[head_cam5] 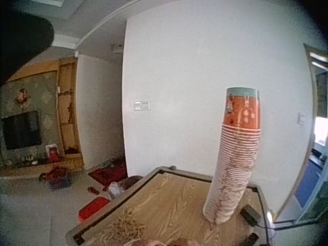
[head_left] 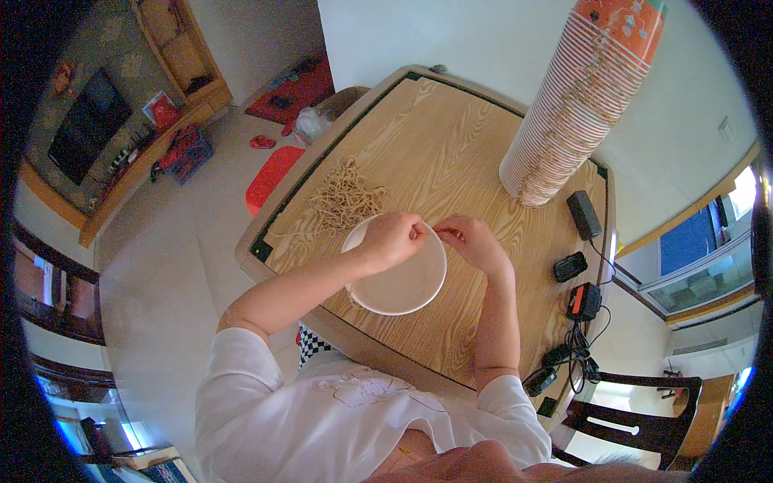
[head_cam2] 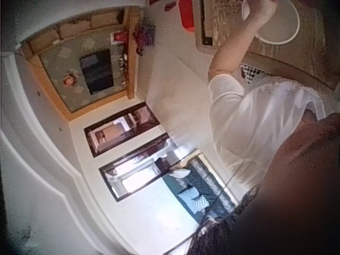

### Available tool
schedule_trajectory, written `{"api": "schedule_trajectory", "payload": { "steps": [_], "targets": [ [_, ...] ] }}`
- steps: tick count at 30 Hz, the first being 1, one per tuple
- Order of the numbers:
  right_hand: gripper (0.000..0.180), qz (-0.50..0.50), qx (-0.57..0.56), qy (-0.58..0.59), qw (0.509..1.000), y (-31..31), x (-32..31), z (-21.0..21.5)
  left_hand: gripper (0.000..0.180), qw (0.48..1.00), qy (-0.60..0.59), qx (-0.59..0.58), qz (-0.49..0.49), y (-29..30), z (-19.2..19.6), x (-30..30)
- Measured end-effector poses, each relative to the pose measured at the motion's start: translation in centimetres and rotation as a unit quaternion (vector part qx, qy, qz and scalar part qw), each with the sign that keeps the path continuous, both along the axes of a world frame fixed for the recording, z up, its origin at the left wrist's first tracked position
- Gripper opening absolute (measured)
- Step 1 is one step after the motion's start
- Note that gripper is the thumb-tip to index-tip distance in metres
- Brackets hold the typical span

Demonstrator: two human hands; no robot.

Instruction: Placing rubber bands around paper bowls and stacking them.

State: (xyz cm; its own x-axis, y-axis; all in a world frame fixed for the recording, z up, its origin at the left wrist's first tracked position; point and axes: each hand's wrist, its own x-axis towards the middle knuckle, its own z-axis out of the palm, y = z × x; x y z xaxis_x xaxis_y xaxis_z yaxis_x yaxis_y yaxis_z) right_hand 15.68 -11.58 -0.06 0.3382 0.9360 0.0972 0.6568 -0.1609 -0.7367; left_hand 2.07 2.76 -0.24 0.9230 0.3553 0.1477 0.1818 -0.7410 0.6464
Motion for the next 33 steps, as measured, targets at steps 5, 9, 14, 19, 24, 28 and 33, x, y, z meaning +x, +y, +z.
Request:
{"api": "schedule_trajectory", "payload": {
  "steps": [5, 9, 14, 19, 24, 28, 33],
  "targets": [
    [0.015, 0.007, 0.019, 0.006, 1.0, 0.0, 0.2, -0.6, 0.012, 1.0, 0.006, 0.001, -0.003, -0.2, 0.1, 0.3],
    [0.015, 0.009, 0.016, 0.036, 0.999, 0.3, 0.1, -0.6, 0.011, 1.0, 0.004, -0.001, -0.004, -0.2, -0.2, 0.3],
    [0.013, 0.018, 0.021, 0.096, 0.995, 0.8, 0.5, -1.5, 0.011, 1.0, 0.011, -0.002, -0.003, -0.2, -0.2, 0.2],
    [0.01, 0.026, 0.029, 0.016, 0.999, 0.7, 0.4, -1.1, 0.016, 0.999, -0.002, 0.049, -0.024, -0.1, 1.0, -0.7],
    [0.011, -0.021, 0.04, 0.022, 0.999, 0.3, -0.2, -0.4, 0.025, 0.958, -0.031, 0.283, -0.034, 1.2, 2.1, -1.7],
    [0.01, -0.025, 0.054, 0.0, 0.998, 0.2, -0.6, -0.8, 0.02, 0.957, 0.024, 0.288, -0.036, 1.4, 3.0, -2.6],
    [0.011, 0.031, 0.001, -0.105, 0.994, -0.7, -2.2, 1.3, 0.009, 0.976, 0.132, 0.067, -0.16, 1.1, 5.1, -4.0]
  ]
}}
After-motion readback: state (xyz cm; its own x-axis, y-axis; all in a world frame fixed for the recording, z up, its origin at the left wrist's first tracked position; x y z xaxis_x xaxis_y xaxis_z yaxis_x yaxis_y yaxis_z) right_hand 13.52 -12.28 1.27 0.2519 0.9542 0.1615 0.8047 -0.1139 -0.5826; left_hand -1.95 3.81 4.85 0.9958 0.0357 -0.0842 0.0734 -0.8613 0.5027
